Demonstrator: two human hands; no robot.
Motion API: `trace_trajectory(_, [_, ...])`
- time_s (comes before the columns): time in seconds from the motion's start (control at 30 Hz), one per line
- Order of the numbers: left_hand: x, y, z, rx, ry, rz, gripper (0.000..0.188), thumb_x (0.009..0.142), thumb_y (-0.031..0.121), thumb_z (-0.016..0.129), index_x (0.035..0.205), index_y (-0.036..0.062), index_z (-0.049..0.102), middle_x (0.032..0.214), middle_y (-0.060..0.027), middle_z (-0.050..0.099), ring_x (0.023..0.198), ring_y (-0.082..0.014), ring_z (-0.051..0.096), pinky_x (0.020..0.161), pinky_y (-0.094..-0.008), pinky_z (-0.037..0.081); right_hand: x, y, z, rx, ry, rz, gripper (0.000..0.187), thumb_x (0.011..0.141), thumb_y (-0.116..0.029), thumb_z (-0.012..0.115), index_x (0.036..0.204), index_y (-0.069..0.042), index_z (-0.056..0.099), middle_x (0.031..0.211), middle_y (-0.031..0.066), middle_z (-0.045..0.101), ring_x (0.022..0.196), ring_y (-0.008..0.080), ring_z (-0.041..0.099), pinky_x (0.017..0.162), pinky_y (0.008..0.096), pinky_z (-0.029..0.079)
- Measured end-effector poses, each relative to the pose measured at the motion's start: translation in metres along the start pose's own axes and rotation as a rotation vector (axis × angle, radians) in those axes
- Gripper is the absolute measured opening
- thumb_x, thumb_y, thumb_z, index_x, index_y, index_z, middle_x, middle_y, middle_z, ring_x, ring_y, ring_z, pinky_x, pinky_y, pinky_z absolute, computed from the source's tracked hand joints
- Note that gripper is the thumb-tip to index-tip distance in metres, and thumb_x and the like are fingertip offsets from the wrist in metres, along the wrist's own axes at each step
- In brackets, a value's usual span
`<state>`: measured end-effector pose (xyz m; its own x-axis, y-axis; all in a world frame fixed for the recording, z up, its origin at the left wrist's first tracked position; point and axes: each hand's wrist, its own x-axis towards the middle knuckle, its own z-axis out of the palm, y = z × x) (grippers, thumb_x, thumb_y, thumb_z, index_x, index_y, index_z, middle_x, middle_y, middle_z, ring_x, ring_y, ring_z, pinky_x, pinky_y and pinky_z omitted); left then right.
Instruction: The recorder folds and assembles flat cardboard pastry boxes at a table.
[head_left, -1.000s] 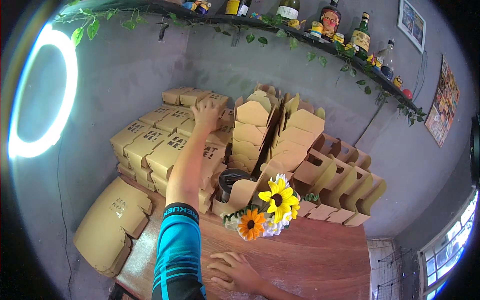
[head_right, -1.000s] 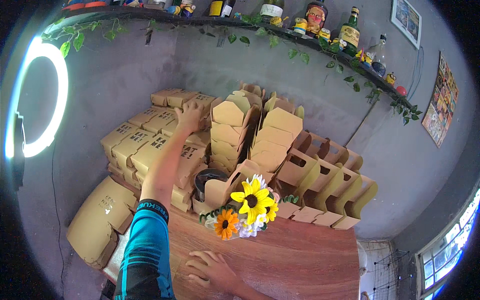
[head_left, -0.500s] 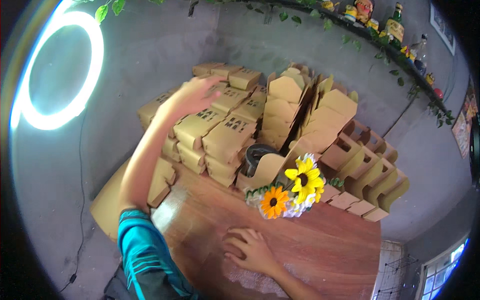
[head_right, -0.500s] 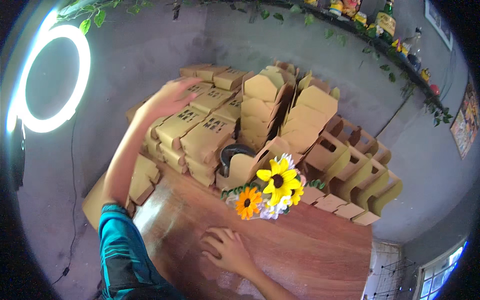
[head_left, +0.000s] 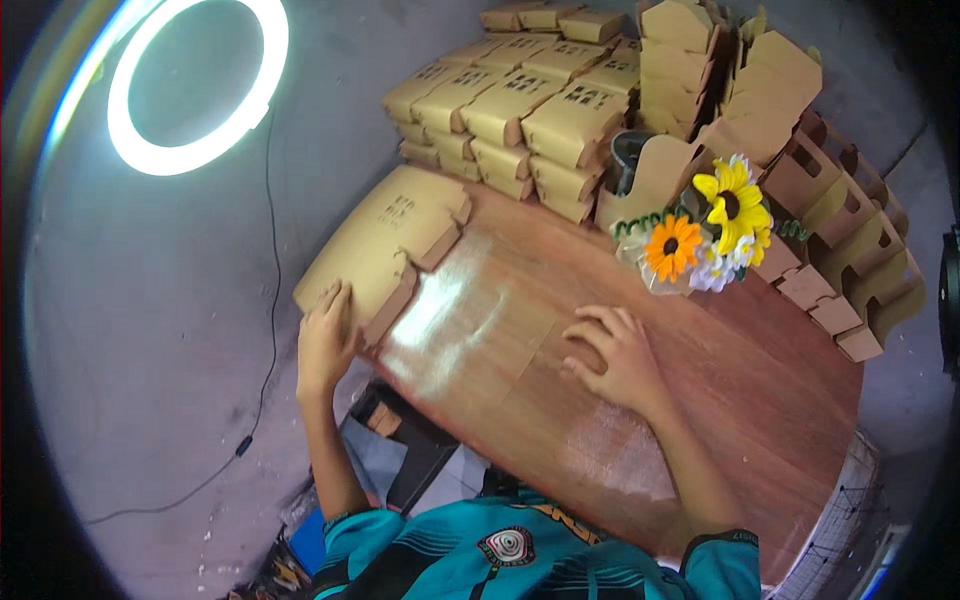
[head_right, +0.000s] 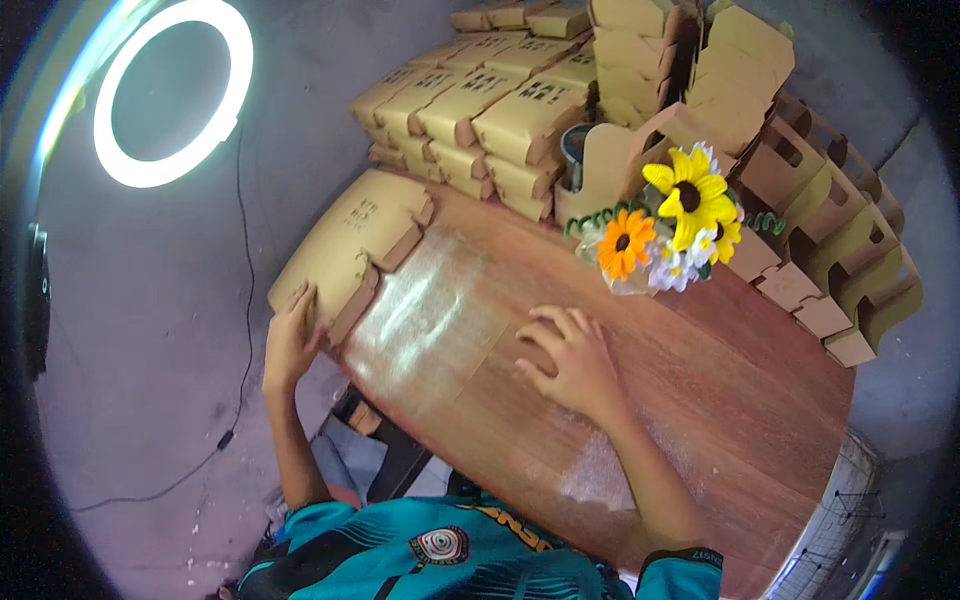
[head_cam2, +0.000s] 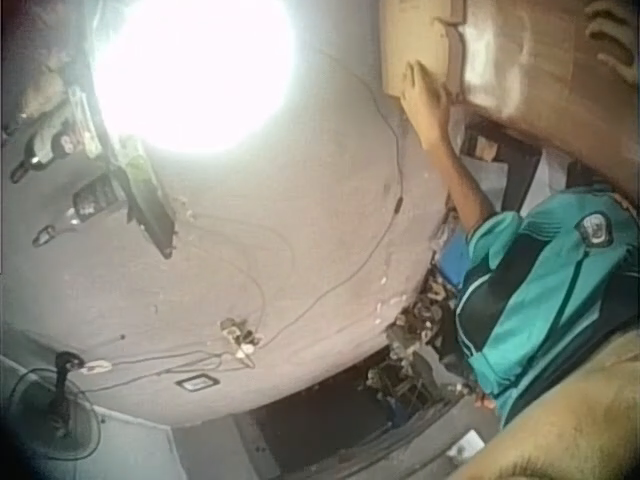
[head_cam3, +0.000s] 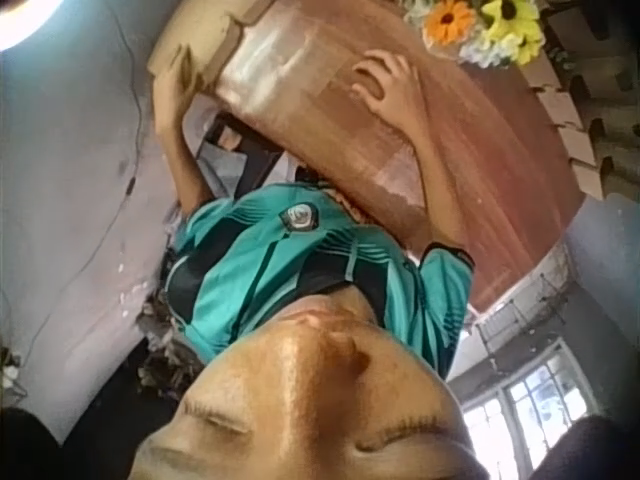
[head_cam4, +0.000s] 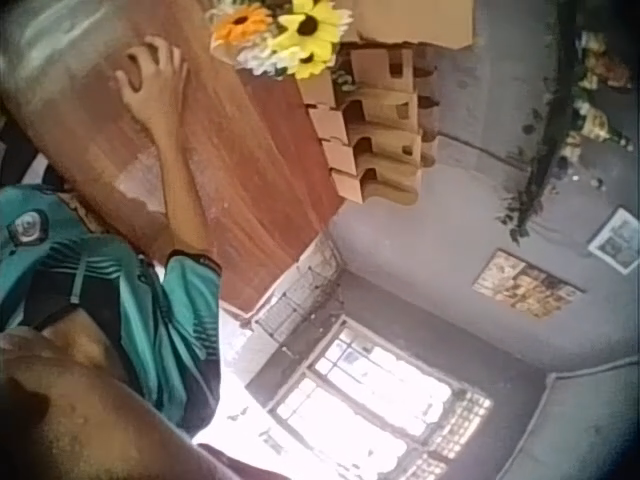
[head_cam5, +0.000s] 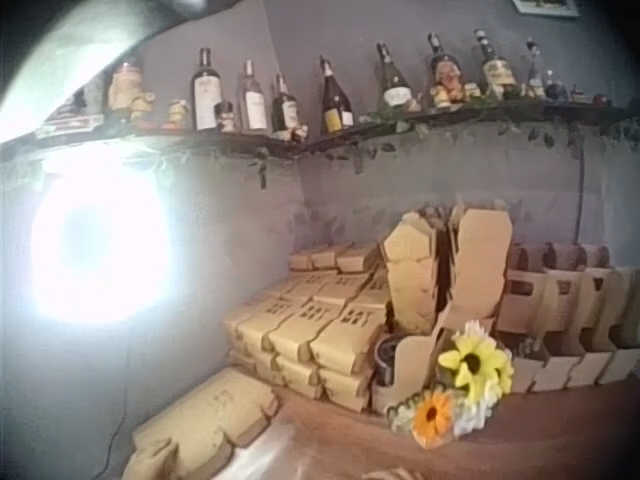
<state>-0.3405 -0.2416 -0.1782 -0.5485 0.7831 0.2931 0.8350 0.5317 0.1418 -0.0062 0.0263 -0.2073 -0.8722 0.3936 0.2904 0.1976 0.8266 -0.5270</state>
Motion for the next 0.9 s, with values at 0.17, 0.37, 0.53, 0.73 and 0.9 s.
trace_trajectory(0.17, [0.008,0.043,-0.013,0.004,-0.072,-0.021,0.064,0.076,0.021,0.077,0.134,0.0103,0.055,0.14,-0.0215,0.052,0.122,-0.0388,0.055,0.098,-0.0465,0.047,-0.005,0.004,0.006,-0.025,0.036,-0.004,0.032,0.08,-0.029,0.074,0.108,-0.016,0.066,0.128,0.0046,0.055,0.121,0.0281,0.049,0.1,0.0444,0.04])
trace_trajectory(0.37, [-0.003,0.043,-0.014,0.042,0.081,0.026,0.045,0.081,0.019,0.073,0.124,0.0093,0.063,0.121,-0.0211,0.064,0.108,-0.0365,0.064,0.09,-0.0437,0.052,-0.008,0.0,0.009,-0.03,0.05,-0.028,0.032,0.081,-0.029,0.073,0.109,-0.016,0.066,0.128,0.0048,0.055,0.122,0.0283,0.049,0.1,0.0447,0.04])
trace_trajectory(0.53, [-0.013,0.05,-0.021,-0.09,0.411,-0.135,0.022,0.096,0.009,0.051,0.113,0.0035,0.065,0.1,-0.0227,0.068,0.091,-0.0453,0.064,0.077,-0.0485,0.05,-0.012,0.005,0.009,-0.042,0.072,-0.047,0.033,0.082,-0.029,0.073,0.11,-0.015,0.066,0.128,0.0051,0.055,0.122,0.0289,0.049,0.099,0.045,0.04])
trace_trajectory(0.73, [-0.046,0.062,-0.045,-0.55,1.098,-0.315,0.027,0.105,0.023,0.047,0.094,-0.0002,0.058,0.073,-0.0036,0.057,0.061,-0.0107,0.052,0.052,-0.0292,0.039,-0.013,-0.006,-0.002,-0.037,0.067,-0.101,0.045,0.084,-0.029,0.072,0.124,-0.015,0.06,0.133,0.0096,0.052,0.123,0.0319,0.049,0.101,0.0465,0.04])
trace_trajectory(0.9, [-0.057,0.117,-0.054,-1.201,0.879,-0.303,0.029,0.107,0.028,0.045,0.09,0.0055,0.05,0.083,0.003,0.054,0.075,-0.0042,0.052,0.066,-0.0222,0.045,-0.013,-0.054,-0.062,0.409,0.144,-0.062,0.072,0.083,-0.03,0.076,0.145,-0.015,0.042,0.147,0.0171,0.039,0.135,0.0388,0.042,0.11,0.0484,0.038])
